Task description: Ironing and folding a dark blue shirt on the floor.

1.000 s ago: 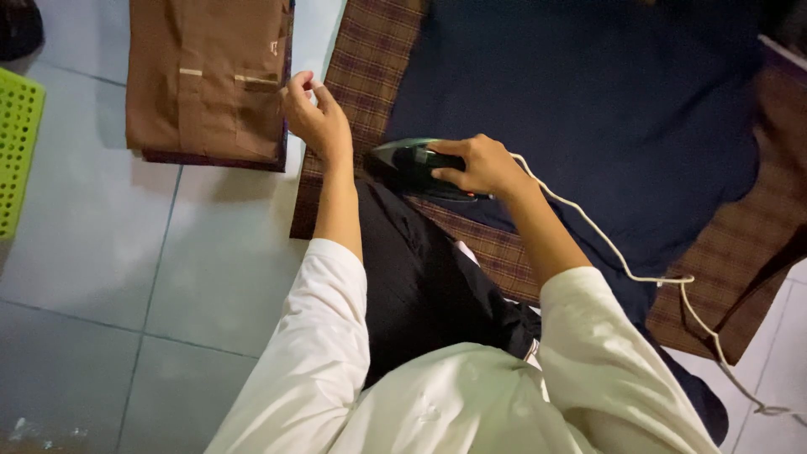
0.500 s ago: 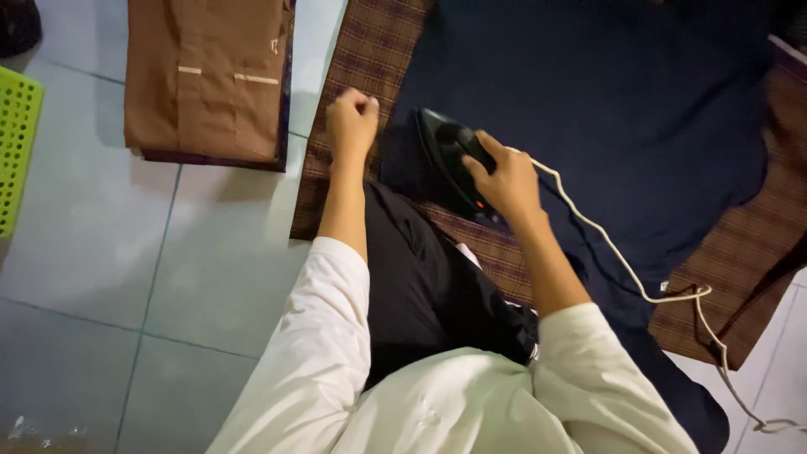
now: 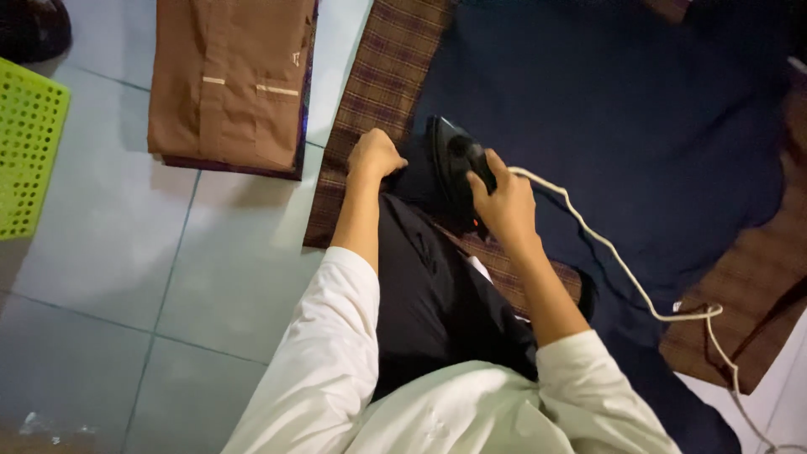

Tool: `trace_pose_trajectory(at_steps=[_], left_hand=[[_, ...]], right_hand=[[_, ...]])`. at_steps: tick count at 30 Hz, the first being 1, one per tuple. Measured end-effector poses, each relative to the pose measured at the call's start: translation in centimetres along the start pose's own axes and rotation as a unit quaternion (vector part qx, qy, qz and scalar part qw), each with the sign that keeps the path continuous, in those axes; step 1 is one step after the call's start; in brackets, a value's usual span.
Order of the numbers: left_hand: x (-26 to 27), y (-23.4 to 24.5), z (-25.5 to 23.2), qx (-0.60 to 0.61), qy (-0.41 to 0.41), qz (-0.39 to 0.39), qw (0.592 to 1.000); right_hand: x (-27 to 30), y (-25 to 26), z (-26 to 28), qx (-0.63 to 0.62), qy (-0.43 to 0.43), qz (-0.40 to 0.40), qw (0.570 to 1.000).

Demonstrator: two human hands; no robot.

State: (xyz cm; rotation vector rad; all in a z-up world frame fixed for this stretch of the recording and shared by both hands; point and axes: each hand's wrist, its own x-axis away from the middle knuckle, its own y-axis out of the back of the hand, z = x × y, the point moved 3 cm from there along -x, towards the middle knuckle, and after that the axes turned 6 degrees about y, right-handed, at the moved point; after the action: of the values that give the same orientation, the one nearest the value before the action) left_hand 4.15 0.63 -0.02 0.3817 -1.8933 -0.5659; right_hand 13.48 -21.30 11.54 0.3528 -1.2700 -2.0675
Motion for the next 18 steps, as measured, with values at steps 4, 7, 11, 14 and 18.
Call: trace_pose_trajectory(at_steps=[4, 7, 11, 14, 18], left_hand=[[0.0, -0.4, 0.1, 0.001, -0.024, -0.044, 0.999], [-0.4, -0.6, -0.4, -0.004, -0.054, -0.058, 0.997], [-0.7, -0.9, -0.2, -0.02, -0.003, -0.036, 0.999], [-0.8, -0.7, 0.0, -0.005, -0.007, -0.06, 0.998], [0.5, 0.3, -0.6, -0.01, 0.005, -0.037, 0.999]], right_hand=[[-1.0, -0.2, 0.3, 0.002, -0.003, -0.004, 1.0], [-3.3, -0.3, 1.7, -0.033, -0.004, -0.021, 0.999], [-5.9, -1.0, 2.5, -0.039, 0.039, -0.067, 0.996], [-5.2, -0.3, 2.3, -0.058, 0.027, -0.052, 0.997], [-1.8, 0.6, -1.7, -0.023, 0.065, -0.092, 0.993]])
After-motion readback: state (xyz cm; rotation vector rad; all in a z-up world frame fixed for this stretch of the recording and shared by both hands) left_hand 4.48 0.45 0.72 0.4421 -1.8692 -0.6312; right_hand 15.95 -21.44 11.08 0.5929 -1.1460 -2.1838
